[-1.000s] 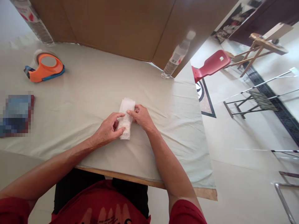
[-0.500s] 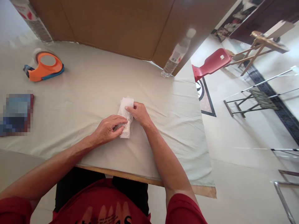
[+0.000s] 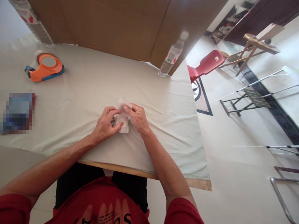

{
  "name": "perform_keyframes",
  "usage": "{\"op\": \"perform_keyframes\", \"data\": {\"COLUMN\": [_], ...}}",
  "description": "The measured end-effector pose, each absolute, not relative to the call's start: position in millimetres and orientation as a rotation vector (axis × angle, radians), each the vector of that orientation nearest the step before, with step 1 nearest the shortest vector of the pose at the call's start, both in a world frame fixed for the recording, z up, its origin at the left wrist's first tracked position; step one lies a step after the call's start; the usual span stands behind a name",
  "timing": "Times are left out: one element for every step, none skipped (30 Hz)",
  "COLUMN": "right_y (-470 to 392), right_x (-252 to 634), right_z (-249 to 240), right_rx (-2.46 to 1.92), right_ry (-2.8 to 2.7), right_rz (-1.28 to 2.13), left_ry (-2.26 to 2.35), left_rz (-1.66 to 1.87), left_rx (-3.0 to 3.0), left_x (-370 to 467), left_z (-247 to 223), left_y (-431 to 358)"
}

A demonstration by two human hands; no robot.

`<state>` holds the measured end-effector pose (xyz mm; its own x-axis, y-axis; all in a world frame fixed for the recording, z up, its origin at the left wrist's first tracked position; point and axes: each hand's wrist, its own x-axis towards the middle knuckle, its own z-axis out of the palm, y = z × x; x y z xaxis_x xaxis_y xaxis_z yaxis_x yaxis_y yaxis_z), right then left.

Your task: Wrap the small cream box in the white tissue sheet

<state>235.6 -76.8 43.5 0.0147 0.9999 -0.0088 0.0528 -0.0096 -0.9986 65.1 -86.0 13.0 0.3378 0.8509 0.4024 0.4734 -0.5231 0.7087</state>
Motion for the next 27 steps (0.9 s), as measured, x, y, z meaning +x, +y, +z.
{"op": "perform_keyframes", "data": {"right_y": [-84,-90,-97,-103,-108,-113,-118,-122,-126,-129,-132,-135,-137,-139,-140,-141,-141,-141,-141,-140,-140,-139,-138,-137,-135,-132,-129], "right_x": [237,238,239,240,241,242,243,244,245,247,248,250,251,253,254,255,256,256,256,256,256,255,255,255,255,255,255], "right_z": [45,46,46,45,43,41,38,34,31,27,24,20,17,14,12,10,8,6,5,4,3,3,4,5,6,8,10], "right_rx": [-1.247,-1.228,-1.206,-1.185,-1.167,-1.15,-1.137,-1.13,-1.128,-1.133,-1.141,-1.15,-1.154,-1.149,-1.134,-1.113,-1.09,-1.072,-1.059,-1.055,-1.057,-1.059,-1.066,-1.079,-1.095,-1.113,-1.131], "right_ry": [-1.289,-1.337,-1.38,-1.422,-1.469,-1.522,-1.577,-1.631,-1.677,-1.715,-1.748,-1.781,-1.817,-1.856,-1.897,-1.937,-1.973,-1.998,-2.012,-2.017,-2.016,-2.011,-2.001,-1.987,-1.968,-1.939,-1.899], "right_rz": [1.162,1.145,1.126,1.102,1.067,1.023,0.969,0.913,0.861,0.816,0.779,0.751,0.726,0.698,0.664,0.626,0.588,0.554,0.53,0.52,0.523,0.533,0.549,0.57,0.596,0.624,0.658], "left_ry": [1.194,1.212,1.215,1.205,1.184,1.157,1.125,1.095,1.072,1.059,1.053,1.053,1.054,1.055,1.051,1.04,1.02,0.989,0.946,0.897,0.845,0.787,0.743,0.734,0.723,0.719,0.723], "left_rz": [1.104,1.136,1.155,1.163,1.157,1.139,1.112,1.079,1.041,1.004,0.972,0.952,0.94,0.94,0.946,0.956,0.962,0.959,0.943,0.917,0.865,0.809,0.767,0.749,0.739,0.753,0.782], "left_rx": [2.119,2.105,2.096,2.095,2.102,2.114,2.125,2.135,2.139,2.136,2.128,2.116,2.106,2.096,2.088,2.081,2.076,2.075,2.078,2.09,2.109,2.142,2.185,2.221,2.248,2.261,2.257], "left_x": [65,66,66,66,65,65,64,63,62,62,61,62,62,62,62,61,59,56,53,49,44,40,36,33,32,32,33], "left_z": [12,12,11,10,9,8,8,7,8,8,8,9,9,9,9,10,10,11,13,15,17,19,21,22,23,23,23], "left_y": [-87,-87,-87,-86,-85,-83,-82,-80,-80,-79,-79,-79,-79,-79,-78,-78,-76,-75,-74,-72,-71,-70,-69,-68,-67,-67,-67]}}
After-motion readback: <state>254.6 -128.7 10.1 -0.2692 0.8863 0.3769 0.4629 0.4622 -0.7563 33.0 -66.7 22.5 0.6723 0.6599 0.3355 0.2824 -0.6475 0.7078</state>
